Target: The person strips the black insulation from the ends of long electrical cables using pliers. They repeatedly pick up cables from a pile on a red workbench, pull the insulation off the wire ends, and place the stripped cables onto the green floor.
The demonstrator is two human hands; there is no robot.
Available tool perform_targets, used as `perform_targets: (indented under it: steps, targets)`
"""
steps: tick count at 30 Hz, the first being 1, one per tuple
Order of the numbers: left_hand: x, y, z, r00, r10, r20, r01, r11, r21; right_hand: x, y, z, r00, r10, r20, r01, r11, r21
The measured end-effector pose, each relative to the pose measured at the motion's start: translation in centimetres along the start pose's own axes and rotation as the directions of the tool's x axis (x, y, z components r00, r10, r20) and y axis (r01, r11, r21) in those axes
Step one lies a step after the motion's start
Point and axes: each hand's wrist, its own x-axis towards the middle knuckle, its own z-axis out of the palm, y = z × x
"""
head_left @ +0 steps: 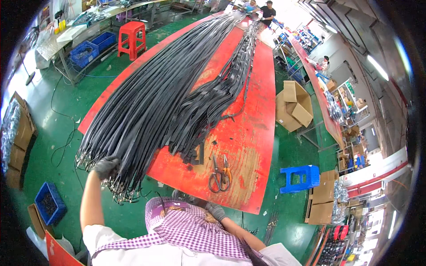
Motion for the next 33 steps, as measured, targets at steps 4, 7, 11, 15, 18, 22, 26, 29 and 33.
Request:
perform_targets:
  steps: [4, 7, 11, 15, 18, 22, 26, 29, 33]
  targets:
    - [2.0, -4.0, 3.1, 0.978, -0.001, -0.21, 0.066, 0.951, 0.301, 0.2, -2.4, -1.1, 0.996, 0.048, 0.072, -0.041, 0.994, -0.099]
    - [2.6, -5.7, 3.9, 0.9, 0.287, -0.329, -0.14, 0.903, 0.406, 0.6, -1.5, -0.8, 0.983, -0.142, 0.113, 0.157, 0.979, -0.133]
    - [2.0, -8.4, 2.1, 0.93, 0.109, -0.351, -0.031, 0.975, 0.221, 2.1, 0.2, -0.5, 0.967, -0.148, 0.207, 0.193, 0.957, -0.218]
    - [-0.5, -10.4, -1.9, 0.95, 0.27, -0.154, -0.227, 0.941, 0.249, 2.2, -3.1, -0.3, 0.986, -0.161, 0.045, 0.166, 0.978, -0.124]
    - [-0.6, -10.3, -1.9, 0.813, 0.494, 0.308, -0.375, 0.041, 0.926, 2.4, 4.4, 1.5, 0.862, -0.405, 0.305, 0.505, 0.736, -0.45]
    - [-2.9, -11.1, -1.5, 0.99, -0.029, -0.14, -0.023, 0.936, -0.35, 0.9, 3.3, 0.8, 0.934, -0.265, 0.239, 0.331, 0.896, -0.296]
    - [-3.5, -13.1, -2.6, 0.988, -0.054, -0.146, 0.005, 0.949, -0.316, 1.2, 1.4, 0.2, 0.958, -0.162, 0.238, 0.211, 0.958, -0.194]
    - [-3.3, -12.1, -2.8, 0.972, -0.036, -0.232, 0.02, 0.997, -0.071, 1.5, 1.5, -0.2, 0.966, -0.175, 0.192, 0.207, 0.964, -0.166]
    - [6.2, -20.8, -7.9, 0.87, 0.402, -0.286, -0.138, 0.755, 0.641, 2.0, 1.6, -0.3, 0.962, -0.192, 0.192, 0.226, 0.959, -0.171]
